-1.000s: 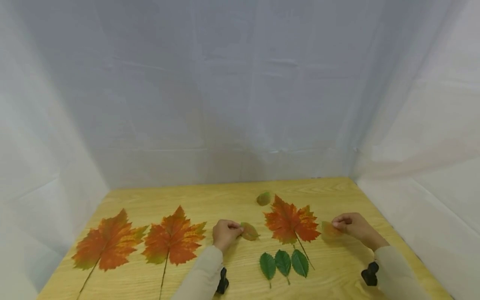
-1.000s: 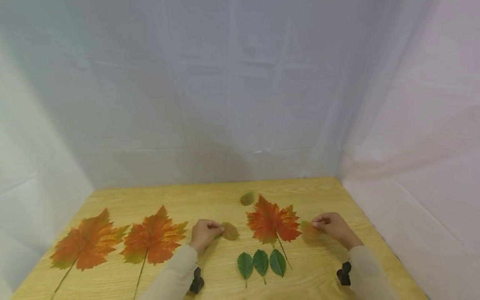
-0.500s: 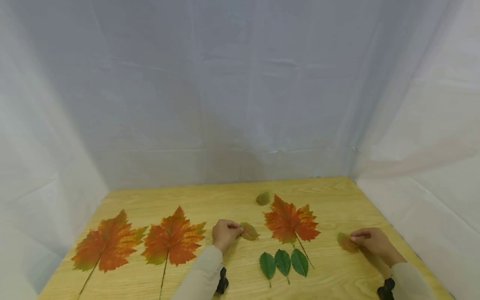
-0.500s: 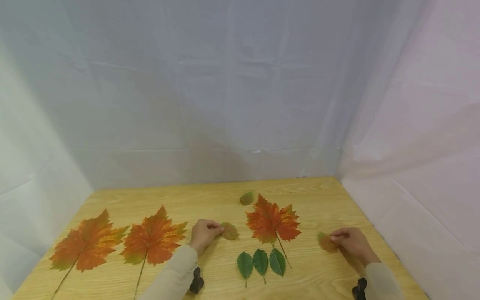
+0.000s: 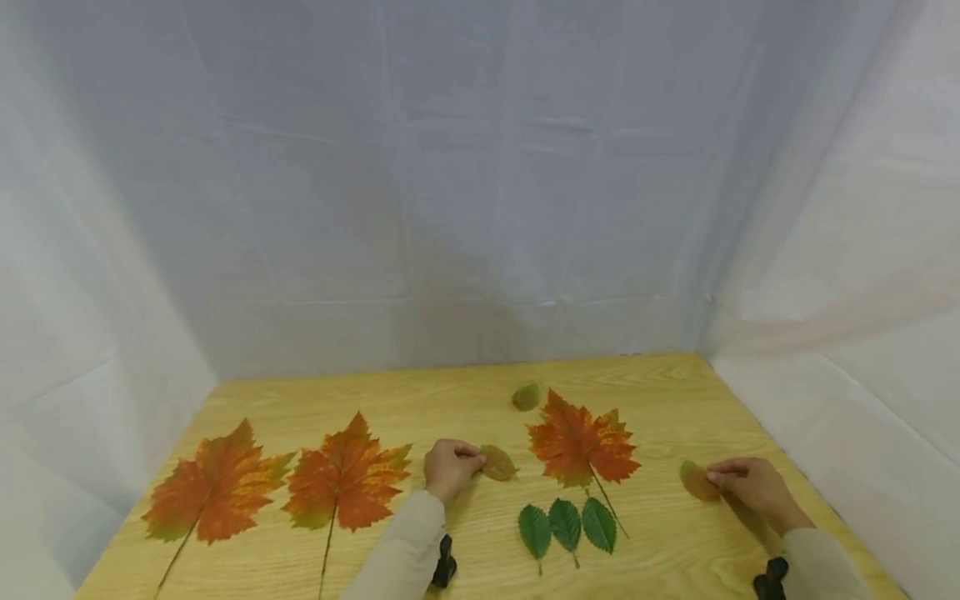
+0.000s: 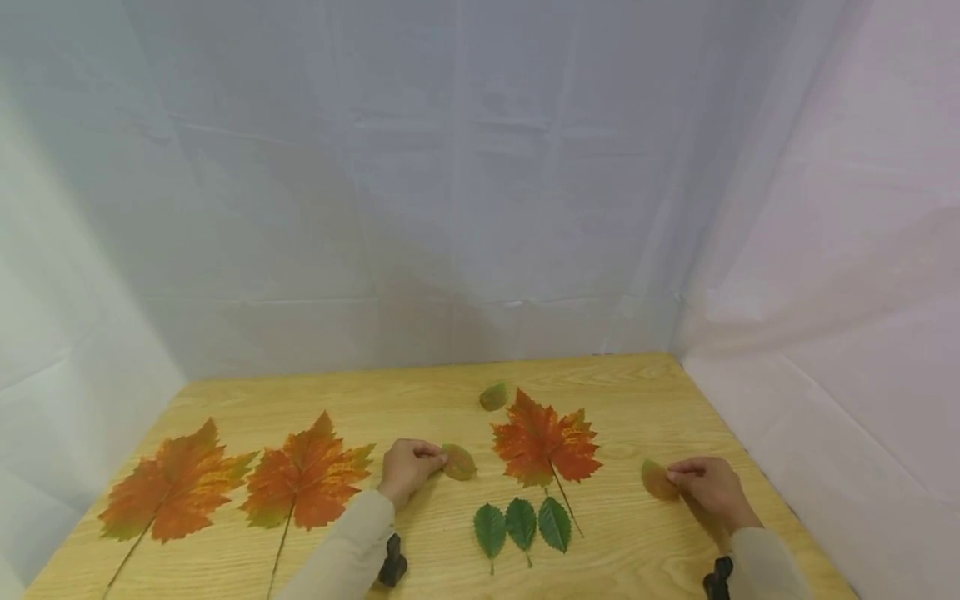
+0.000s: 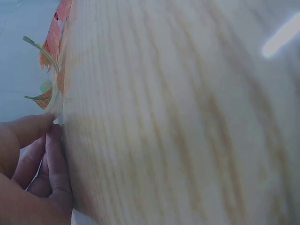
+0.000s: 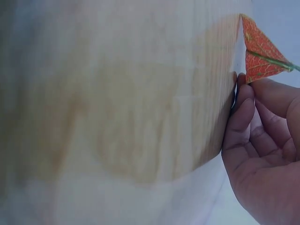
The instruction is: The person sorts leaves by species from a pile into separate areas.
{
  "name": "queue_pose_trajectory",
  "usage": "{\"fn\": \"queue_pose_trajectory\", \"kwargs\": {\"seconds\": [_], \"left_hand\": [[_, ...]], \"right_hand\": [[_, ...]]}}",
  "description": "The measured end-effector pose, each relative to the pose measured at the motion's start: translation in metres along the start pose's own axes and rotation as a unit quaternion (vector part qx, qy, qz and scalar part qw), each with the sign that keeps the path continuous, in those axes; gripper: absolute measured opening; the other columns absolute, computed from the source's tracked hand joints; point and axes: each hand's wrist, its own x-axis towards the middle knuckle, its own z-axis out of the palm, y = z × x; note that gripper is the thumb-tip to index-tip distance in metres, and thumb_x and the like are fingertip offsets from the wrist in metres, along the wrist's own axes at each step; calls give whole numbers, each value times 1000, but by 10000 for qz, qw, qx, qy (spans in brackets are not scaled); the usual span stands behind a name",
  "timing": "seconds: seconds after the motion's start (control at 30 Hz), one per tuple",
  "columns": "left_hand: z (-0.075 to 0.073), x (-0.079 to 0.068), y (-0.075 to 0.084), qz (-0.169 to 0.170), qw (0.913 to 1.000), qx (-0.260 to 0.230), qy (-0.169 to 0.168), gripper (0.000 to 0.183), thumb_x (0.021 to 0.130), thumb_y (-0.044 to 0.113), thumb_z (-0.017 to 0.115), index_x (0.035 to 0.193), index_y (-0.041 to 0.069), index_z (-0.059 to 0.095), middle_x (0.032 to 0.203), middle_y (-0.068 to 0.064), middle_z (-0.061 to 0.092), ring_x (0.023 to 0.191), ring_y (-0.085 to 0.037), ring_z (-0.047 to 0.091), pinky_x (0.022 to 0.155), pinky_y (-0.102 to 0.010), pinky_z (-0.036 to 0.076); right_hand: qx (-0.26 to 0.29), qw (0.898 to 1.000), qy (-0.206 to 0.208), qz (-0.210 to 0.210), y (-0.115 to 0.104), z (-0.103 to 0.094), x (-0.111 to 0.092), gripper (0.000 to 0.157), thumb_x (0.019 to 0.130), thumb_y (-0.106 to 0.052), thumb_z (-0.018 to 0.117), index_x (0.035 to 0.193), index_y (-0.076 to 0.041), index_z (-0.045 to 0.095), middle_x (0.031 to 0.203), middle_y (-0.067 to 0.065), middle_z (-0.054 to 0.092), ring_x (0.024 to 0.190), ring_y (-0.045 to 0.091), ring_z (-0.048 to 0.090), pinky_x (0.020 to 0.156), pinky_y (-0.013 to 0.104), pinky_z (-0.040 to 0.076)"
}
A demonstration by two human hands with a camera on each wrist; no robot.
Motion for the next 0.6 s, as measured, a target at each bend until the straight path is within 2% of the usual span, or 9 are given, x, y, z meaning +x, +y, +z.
{"fn": "queue_pose_trajectory", "kwargs": {"seconds": [0.27,0.6], "left_hand": [[0,-1,0,-66,10000,15,-16,7,79,8,78,83,3,74,78,-7,70,69,-18,62,62,-33,52],[0,-1,1,-104,9999,-39,-10,8,79,7,78,83,2,74,79,-7,70,70,-18,62,62,-33,52]], "right_hand": [[-178,9991,336,-188,-6,9,9,28,90,-20,68,101,5,70,92,11,70,81,16,61,69,27,49],[-69,9998,178,66,-14,12,16,28,92,-23,65,101,4,70,93,11,69,85,22,61,70,33,50]]}}
